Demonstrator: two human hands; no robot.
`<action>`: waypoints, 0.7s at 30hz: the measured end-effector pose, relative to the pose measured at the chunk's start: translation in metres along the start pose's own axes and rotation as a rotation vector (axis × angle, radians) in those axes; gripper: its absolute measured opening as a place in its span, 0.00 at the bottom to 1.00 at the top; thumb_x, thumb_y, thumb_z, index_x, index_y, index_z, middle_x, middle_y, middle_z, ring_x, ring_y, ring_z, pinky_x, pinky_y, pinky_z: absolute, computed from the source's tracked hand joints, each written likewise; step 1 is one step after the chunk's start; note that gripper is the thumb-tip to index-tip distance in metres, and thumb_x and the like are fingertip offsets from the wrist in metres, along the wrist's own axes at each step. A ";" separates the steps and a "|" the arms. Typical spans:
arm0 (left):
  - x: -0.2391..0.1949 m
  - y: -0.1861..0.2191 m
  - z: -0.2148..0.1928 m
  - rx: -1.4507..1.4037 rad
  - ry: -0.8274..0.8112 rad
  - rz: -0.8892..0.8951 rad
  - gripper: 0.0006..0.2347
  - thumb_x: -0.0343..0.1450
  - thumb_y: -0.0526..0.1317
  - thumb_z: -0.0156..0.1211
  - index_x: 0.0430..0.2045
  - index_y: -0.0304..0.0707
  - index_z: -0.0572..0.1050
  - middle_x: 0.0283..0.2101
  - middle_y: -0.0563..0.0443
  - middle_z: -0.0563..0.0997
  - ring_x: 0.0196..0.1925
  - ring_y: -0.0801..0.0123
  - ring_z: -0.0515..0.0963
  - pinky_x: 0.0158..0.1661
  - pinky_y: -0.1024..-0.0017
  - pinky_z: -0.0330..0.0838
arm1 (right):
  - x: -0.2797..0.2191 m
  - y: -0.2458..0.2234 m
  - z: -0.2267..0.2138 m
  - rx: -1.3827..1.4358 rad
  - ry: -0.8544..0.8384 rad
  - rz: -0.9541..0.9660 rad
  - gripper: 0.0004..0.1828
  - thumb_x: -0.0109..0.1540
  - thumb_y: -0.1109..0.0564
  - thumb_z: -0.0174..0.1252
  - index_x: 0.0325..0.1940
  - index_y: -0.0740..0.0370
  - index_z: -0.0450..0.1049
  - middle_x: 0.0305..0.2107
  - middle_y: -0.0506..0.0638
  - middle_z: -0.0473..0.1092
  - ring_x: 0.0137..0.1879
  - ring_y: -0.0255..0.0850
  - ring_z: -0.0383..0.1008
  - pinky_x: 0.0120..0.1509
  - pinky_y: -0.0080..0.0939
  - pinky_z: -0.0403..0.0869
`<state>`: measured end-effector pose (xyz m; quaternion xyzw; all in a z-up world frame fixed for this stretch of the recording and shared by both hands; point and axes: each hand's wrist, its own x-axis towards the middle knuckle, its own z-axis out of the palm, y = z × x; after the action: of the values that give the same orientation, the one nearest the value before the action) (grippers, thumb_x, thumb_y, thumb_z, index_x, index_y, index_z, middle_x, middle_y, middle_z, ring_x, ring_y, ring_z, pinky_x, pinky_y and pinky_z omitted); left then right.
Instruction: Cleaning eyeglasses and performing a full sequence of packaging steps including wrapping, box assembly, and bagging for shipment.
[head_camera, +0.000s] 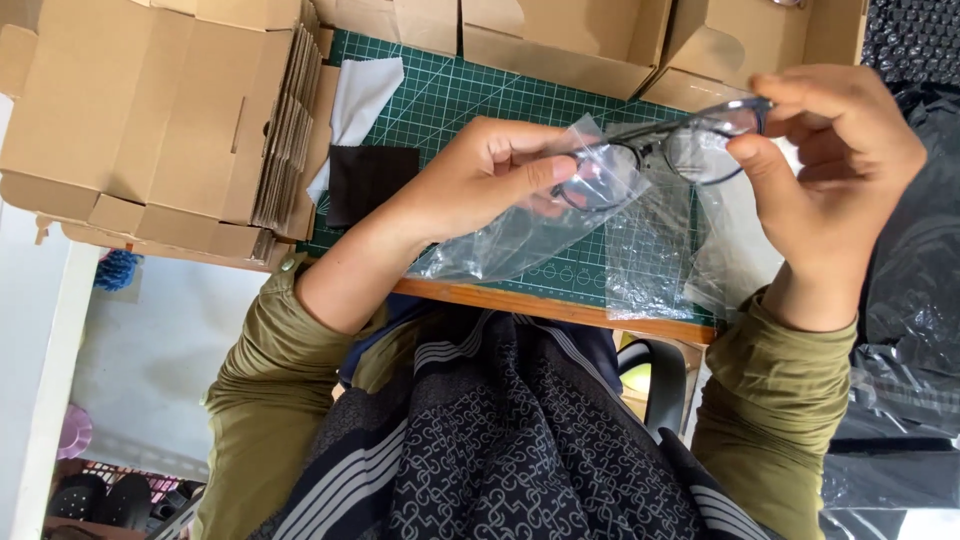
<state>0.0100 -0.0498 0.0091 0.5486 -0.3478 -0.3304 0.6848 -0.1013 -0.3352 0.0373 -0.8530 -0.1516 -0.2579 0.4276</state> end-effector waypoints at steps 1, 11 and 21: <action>0.000 -0.002 0.001 -0.001 -0.003 -0.001 0.17 0.77 0.37 0.56 0.60 0.31 0.70 0.57 0.38 0.81 0.50 0.60 0.88 0.46 0.72 0.89 | 0.001 -0.001 0.005 -0.002 0.002 0.002 0.20 0.75 0.60 0.64 0.65 0.78 0.71 0.56 0.67 0.65 0.46 0.46 0.66 0.52 0.42 0.70; 0.003 -0.010 0.014 0.040 -0.117 -0.011 0.16 0.78 0.43 0.53 0.58 0.35 0.73 0.52 0.47 0.84 0.52 0.68 0.87 0.49 0.78 0.80 | 0.002 -0.014 0.042 0.306 0.063 0.125 0.20 0.68 0.74 0.69 0.52 0.66 0.64 0.45 0.62 0.73 0.64 0.50 0.80 0.51 0.36 0.81; 0.003 -0.014 0.017 -0.069 -0.009 0.031 0.18 0.78 0.43 0.54 0.61 0.32 0.71 0.58 0.43 0.81 0.59 0.67 0.82 0.50 0.75 0.82 | 0.004 -0.019 0.050 0.103 -0.007 0.050 0.10 0.74 0.57 0.59 0.50 0.70 0.76 0.50 0.66 0.74 0.58 0.53 0.75 0.56 0.44 0.75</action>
<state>-0.0037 -0.0638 -0.0021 0.5178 -0.3477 -0.3340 0.7067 -0.0919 -0.2834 0.0266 -0.8341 -0.1448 -0.2362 0.4769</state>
